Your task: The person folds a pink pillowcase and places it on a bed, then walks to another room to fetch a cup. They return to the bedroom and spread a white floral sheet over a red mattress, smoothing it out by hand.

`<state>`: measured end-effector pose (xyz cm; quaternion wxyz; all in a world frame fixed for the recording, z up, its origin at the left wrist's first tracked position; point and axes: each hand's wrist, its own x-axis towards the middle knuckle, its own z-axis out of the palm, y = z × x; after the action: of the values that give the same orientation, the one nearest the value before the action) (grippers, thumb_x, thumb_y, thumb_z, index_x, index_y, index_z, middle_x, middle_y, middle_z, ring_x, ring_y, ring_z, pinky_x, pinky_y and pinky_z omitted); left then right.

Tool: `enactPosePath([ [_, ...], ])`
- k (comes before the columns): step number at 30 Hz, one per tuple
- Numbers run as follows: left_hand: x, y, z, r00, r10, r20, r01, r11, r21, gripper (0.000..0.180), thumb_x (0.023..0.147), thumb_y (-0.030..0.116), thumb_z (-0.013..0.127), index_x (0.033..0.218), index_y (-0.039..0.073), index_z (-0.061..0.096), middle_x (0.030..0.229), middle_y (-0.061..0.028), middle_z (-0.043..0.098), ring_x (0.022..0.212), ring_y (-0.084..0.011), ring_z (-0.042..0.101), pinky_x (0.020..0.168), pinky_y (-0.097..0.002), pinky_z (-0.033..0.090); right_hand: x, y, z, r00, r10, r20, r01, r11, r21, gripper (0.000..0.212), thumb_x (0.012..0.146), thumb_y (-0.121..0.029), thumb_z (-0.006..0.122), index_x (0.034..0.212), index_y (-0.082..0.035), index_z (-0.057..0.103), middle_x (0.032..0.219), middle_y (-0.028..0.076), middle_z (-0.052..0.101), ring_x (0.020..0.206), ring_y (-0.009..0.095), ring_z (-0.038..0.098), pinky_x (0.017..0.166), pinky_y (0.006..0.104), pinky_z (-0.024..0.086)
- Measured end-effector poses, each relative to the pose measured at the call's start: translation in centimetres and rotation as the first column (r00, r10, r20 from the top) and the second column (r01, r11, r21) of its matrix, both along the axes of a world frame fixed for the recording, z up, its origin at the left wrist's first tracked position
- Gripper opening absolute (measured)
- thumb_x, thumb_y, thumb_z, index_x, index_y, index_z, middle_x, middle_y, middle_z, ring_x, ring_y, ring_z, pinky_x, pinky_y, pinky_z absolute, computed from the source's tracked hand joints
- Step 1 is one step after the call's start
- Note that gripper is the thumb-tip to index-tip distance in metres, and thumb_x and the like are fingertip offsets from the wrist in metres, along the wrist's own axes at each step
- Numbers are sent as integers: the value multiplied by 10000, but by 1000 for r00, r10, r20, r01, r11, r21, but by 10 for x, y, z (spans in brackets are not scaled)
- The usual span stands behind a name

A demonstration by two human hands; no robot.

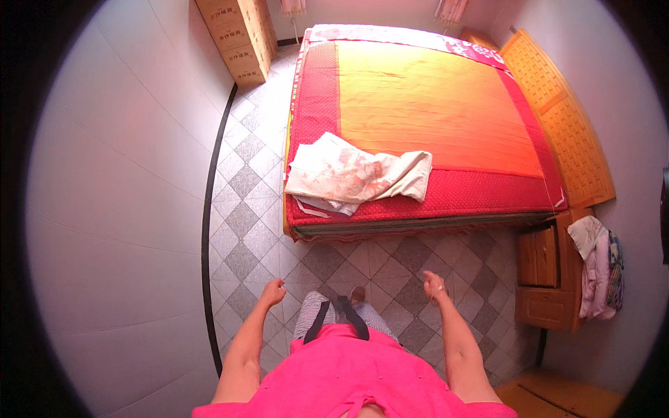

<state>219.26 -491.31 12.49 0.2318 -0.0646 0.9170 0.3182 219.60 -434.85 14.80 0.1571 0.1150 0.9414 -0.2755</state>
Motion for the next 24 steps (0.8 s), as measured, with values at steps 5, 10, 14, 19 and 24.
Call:
enactPosePath([
  [5,-118,14,-22,1000,-7,2,7,1000,1,360,683,225,610,960,3,550,901,-165,583,850,-286,558,759,-369,445,-150,-37,10,993,53,-105,-61,996,-69,351,707,-44,456,1046,-80,544,825,151,591,810,308,570,738,373,456],
  [10,-248,67,-14,989,-86,-120,100,988,118,431,680,195,651,1021,-12,487,994,-184,515,923,-311,503,827,-373,398,-210,-20,-1,999,20,37,-23,998,61,346,741,-112,498,1086,-87,516,1029,168,526,959,315,507,835,373,416],
  [14,-337,87,-42,961,-167,-220,190,978,85,499,690,194,645,1095,-22,449,1030,-213,492,983,-334,463,863,-378,372,-254,22,-36,976,-96,195,58,980,191,336,770,-200,512,1092,-110,490,1140,150,437,1056,322,431,857,411,400],
  [19,-411,124,-81,926,-267,-267,281,959,15,703,676,229,659,1234,-19,312,1203,-225,386,1138,-358,344,974,-386,261,-319,80,-101,948,-301,105,268,931,248,421,810,-273,473,1167,-53,436,1265,162,336,1173,315,315,955,384,313],
  [24,-446,164,-122,985,-103,-135,105,994,9,808,679,257,653,1318,52,203,1298,-230,292,1215,-400,218,1015,-412,162,-384,124,-181,912,-398,-94,401,825,397,467,828,-295,443,1224,-58,373,1342,163,227,1235,306,226,985,439,250],
])
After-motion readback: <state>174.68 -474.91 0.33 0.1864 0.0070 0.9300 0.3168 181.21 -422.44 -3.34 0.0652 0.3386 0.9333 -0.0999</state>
